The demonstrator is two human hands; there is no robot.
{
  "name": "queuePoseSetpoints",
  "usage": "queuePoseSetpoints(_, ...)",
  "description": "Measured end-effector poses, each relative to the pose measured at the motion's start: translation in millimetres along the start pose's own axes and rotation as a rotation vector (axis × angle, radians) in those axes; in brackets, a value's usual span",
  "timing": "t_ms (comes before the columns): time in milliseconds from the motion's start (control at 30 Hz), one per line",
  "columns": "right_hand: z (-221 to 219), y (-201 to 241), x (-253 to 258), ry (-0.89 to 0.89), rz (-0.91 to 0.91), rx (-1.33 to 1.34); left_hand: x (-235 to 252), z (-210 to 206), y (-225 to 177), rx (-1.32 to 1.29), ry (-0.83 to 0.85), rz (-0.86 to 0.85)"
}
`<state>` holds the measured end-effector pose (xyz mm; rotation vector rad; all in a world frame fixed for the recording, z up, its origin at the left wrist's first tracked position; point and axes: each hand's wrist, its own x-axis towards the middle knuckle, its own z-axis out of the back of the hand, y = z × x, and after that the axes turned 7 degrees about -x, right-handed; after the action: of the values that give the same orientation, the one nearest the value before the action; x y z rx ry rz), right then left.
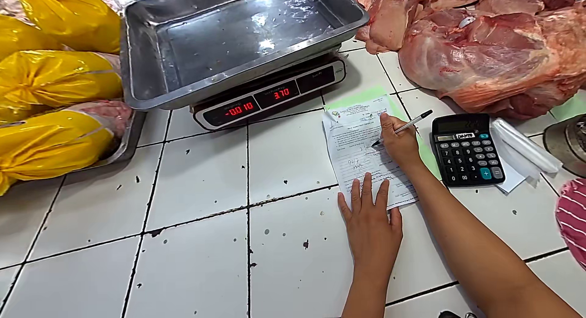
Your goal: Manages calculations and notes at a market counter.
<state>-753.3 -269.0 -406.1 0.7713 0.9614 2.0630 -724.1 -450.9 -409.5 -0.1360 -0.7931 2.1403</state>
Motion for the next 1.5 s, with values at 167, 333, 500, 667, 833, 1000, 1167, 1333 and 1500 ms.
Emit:
queuePoseSetpoints(167,-2,-1,3,-0.038,0.007,-0.012,0,0,0,0.001,0.002,-0.002)
queuePoseSetpoints(333,-1,3,2,-0.036,-0.016,-0.035,-1,0,1,0.004,0.01,-0.001)
queuePoseSetpoints(500,5,-1,2,-0.044,-0.071,0.141,-1,0,1,0.009,-0.008,-0.012)
queuePoseSetpoints(667,7,-5,6,-0.05,-0.098,0.437,0,-1,2,-0.044,-0.052,-0.005)
queuePoseSetpoints(833,5,-8,4,-0.126,-0.042,0.37,0,0,2,-0.052,-0.059,0.0)
queuePoseSetpoints(1000,6,-10,6,-0.085,0.041,0.357,0,1,1,-0.038,-0.06,0.034)
queuePoseSetpoints(1167,10,-11,4,0.007,-0.01,0.331,0,0,1,-0.015,-0.051,0.026)
queuePoseSetpoints(1333,4,-6,6,-0.015,-0.007,0.253,-1,-1,2,-0.006,-0.048,0.004)
queuePoseSetpoints(1500,2,-4,6,-0.003,-0.023,0.083,0,-1,2,-0.012,-0.043,0.009)
